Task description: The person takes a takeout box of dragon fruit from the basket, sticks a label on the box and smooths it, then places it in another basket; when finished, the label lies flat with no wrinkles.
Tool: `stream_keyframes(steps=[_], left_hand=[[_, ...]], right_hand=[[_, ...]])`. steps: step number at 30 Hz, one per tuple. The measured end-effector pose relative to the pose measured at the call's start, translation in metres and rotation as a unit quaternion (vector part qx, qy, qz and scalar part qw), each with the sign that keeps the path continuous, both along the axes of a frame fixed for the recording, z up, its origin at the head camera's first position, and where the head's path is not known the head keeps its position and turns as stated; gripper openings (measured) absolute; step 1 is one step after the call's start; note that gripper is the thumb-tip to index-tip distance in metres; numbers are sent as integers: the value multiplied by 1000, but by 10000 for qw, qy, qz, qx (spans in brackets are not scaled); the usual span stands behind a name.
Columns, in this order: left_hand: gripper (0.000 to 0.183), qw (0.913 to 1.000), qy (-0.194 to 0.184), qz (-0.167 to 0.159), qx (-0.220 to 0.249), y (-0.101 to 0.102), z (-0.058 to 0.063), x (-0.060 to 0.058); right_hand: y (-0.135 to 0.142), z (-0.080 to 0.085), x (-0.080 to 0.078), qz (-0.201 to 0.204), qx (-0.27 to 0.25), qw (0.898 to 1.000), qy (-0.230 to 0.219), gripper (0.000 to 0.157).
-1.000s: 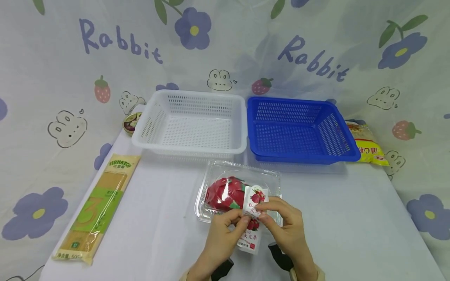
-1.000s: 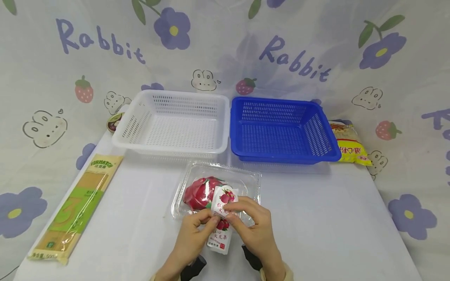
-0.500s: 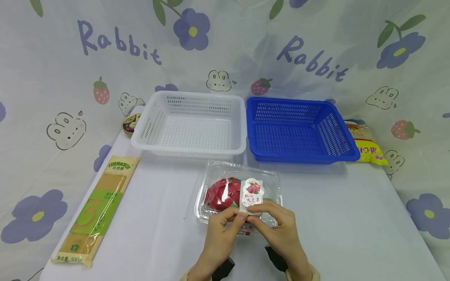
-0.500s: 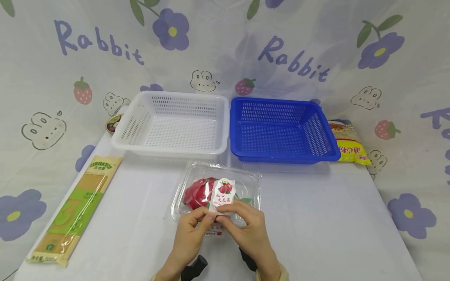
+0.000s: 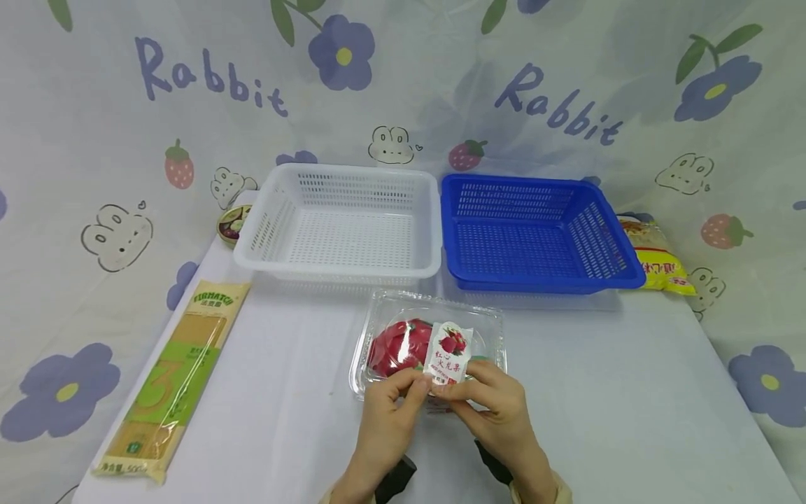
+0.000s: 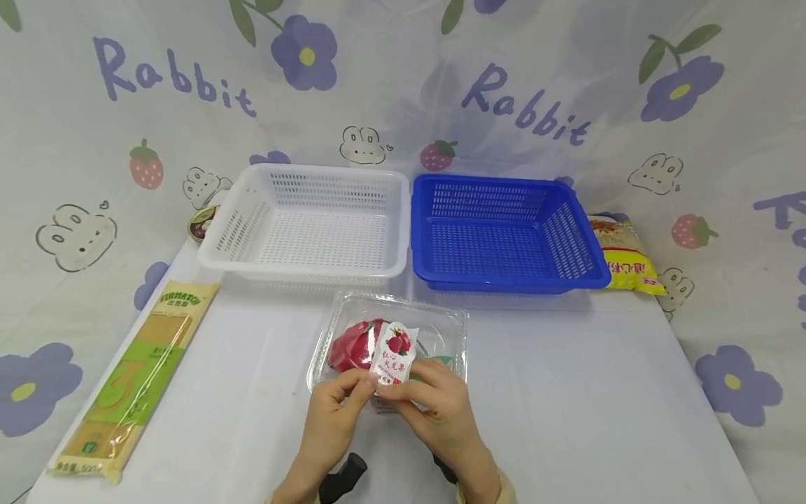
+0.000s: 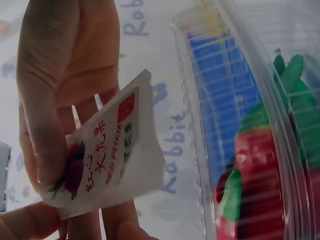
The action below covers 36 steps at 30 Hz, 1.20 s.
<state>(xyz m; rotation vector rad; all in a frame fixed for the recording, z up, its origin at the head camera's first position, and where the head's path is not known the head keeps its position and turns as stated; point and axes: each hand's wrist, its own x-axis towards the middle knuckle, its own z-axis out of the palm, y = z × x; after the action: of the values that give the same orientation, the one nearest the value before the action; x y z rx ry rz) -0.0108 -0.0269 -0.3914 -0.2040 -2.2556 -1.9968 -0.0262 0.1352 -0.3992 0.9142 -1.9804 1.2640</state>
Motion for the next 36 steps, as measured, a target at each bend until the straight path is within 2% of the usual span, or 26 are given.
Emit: stream_keyframes(steps=[2, 4, 7, 10, 14, 16, 18, 21, 23, 26, 28, 31, 33, 36], left_hand=[[13, 9996, -3, 259, -59, -3, 0, -2], [13, 9976, 138, 645, -201, -8, -1, -6], [13, 9895, 351, 1322, -472, -20, -7, -13], [13, 9829, 209, 1755, -521, -33, -13, -20], [16, 9849, -438, 1673, -93, -46, -18, -24], [19, 9855, -702, 1542, 74, -48, -19, -25], [21, 9849, -903, 1465, 159, -49, -19, -25], [23, 9839, -1085, 1414, 163, -48, -17, -24], [24, 9836, -1139, 1392, 146, -49, -16, -24], [23, 9832, -1210, 1367, 44, -50, -15, -21], [23, 9831, -1267, 1323, -25, -51, -14, -19], [22, 9826, -1368, 1255, -5, -54, -14, -18], [24, 9823, -1432, 1198, 157, -60, -14, -18], [27, 9795, -1502, 1303, 321, -76, -16, -21]], right_hand=[[-1, 1, -1, 115, 73, 9998, 121, 11], [-2, 3, -1, 333, 64, 9994, 61, 8], [-2, 7, -2, 681, -61, 9976, -133, 5], [0, 8, -3, 986, -292, 9940, -385, 5], [10, 11, -8, 1446, -451, 9839, -947, 16], [17, 15, -11, 1451, -360, 9789, -1394, 23], [23, 21, -16, 1261, -148, 9713, -2013, 27], [33, 31, -27, 797, 346, 9499, -3002, 21], [38, 36, -36, 626, 655, 9277, -3622, 17], [44, 41, -51, 571, 1031, 8949, -4305, 21], [46, 41, -61, 676, 1214, 8795, -4552, 24], [45, 41, -73, 867, 1451, 8627, -4766, 26], [42, 41, -78, 1029, 1575, 8566, -4804, 27], [36, 41, -84, 1270, 1653, 8450, -4925, 27]])
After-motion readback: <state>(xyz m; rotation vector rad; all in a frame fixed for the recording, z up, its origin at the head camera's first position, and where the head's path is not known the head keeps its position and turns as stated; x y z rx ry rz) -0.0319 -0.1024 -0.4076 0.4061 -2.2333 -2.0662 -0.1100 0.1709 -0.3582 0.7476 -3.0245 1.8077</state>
